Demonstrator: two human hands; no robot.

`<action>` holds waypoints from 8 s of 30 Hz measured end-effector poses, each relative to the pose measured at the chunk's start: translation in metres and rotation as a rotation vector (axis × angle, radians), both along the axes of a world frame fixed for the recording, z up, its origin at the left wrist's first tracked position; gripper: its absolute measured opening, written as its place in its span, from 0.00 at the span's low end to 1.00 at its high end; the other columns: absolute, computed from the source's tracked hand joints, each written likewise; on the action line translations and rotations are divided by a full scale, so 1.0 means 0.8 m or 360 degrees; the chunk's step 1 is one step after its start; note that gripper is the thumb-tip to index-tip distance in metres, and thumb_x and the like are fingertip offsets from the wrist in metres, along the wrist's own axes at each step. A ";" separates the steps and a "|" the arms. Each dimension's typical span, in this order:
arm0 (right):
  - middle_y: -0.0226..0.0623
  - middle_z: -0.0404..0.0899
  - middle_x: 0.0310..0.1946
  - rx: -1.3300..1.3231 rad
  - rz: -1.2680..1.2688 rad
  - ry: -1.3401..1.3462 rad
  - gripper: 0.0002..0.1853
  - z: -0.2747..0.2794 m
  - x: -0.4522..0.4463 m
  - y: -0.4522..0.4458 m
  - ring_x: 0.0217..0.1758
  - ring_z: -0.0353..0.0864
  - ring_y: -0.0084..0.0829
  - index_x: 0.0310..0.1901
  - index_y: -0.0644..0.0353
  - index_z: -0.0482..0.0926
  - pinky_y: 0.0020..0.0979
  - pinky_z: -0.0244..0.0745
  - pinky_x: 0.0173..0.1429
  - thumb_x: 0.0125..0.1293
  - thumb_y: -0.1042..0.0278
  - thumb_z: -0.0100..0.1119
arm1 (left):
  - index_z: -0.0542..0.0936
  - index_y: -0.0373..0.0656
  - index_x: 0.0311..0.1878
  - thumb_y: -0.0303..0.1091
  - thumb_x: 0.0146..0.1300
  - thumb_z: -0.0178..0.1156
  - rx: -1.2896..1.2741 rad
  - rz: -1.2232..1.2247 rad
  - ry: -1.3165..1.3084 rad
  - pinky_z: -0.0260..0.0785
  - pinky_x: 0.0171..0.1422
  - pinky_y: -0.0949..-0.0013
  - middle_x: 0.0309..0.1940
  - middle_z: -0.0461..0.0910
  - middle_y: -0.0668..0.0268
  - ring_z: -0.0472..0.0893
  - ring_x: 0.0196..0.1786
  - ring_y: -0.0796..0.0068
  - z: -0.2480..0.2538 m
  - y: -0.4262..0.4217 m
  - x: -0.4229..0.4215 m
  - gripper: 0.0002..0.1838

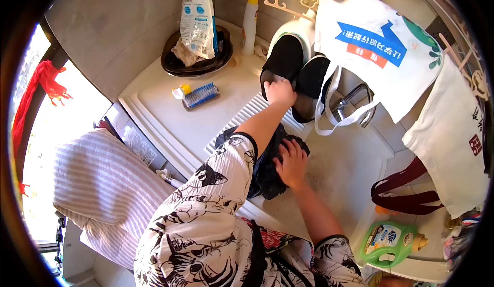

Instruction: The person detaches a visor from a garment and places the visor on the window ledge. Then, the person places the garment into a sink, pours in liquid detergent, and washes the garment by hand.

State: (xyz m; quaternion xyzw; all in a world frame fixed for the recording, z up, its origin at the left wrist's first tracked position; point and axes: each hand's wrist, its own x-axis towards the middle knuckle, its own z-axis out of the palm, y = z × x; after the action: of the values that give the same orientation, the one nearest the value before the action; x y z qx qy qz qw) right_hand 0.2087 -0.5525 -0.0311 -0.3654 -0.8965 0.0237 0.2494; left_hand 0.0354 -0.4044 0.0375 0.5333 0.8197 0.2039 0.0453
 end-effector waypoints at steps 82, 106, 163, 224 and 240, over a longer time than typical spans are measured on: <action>0.31 0.67 0.61 0.0005 -0.0074 -0.0023 0.23 -0.026 -0.004 -0.003 0.69 0.59 0.40 0.55 0.51 0.73 0.48 0.52 0.65 0.59 0.54 0.58 | 0.81 0.54 0.33 0.42 0.56 0.56 0.0694 0.0877 0.0502 0.64 0.53 0.59 0.34 0.81 0.69 0.78 0.44 0.64 0.013 -0.253 -0.397 0.07; 0.44 0.59 0.62 -0.0224 -0.0006 -0.0112 0.45 0.017 0.004 -0.075 0.69 0.52 0.51 0.63 0.50 0.66 0.62 0.49 0.62 0.40 0.46 0.70 | 0.58 0.59 0.70 0.59 0.35 0.72 -0.0308 -0.1594 0.0476 0.59 0.58 0.36 0.70 0.54 0.61 0.60 0.68 0.52 -0.019 -0.269 -0.051 0.55; 0.49 0.79 0.41 -0.0990 -0.0924 0.0453 0.21 0.029 0.428 -0.110 0.48 0.77 0.49 0.45 0.63 0.78 0.36 0.71 0.53 0.45 0.78 0.52 | 0.81 0.51 0.43 0.47 0.54 0.64 -0.0172 -0.1253 0.0458 0.73 0.45 0.58 0.38 0.81 0.63 0.79 0.43 0.59 0.068 -0.203 0.077 0.16; 0.46 0.80 0.46 -0.1050 0.0063 0.0409 0.28 -0.021 0.119 0.038 0.52 0.77 0.37 0.54 0.65 0.75 0.34 0.68 0.57 0.58 0.53 0.65 | 0.74 0.45 0.24 0.36 0.55 0.56 0.0273 0.0117 -0.2949 0.62 0.31 0.71 0.21 0.66 0.69 0.67 0.27 0.75 0.025 -0.217 0.057 0.08; 0.50 0.68 0.57 -0.0483 0.0489 0.0739 0.30 -0.019 0.016 0.045 0.61 0.66 0.51 0.56 0.60 0.69 0.48 0.62 0.64 0.50 0.62 0.65 | 0.75 0.49 0.55 0.51 0.56 0.62 -0.0756 -0.0203 0.0465 0.65 0.60 0.60 0.49 0.78 0.60 0.76 0.52 0.59 0.020 -0.235 -0.080 0.26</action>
State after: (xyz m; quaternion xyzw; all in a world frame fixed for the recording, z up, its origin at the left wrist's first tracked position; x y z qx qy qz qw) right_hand 0.2213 -0.5161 -0.0464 -0.2435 -0.8465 0.2776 0.3836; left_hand -0.0287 -0.5925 0.0536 0.5820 0.8072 -0.0760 0.0630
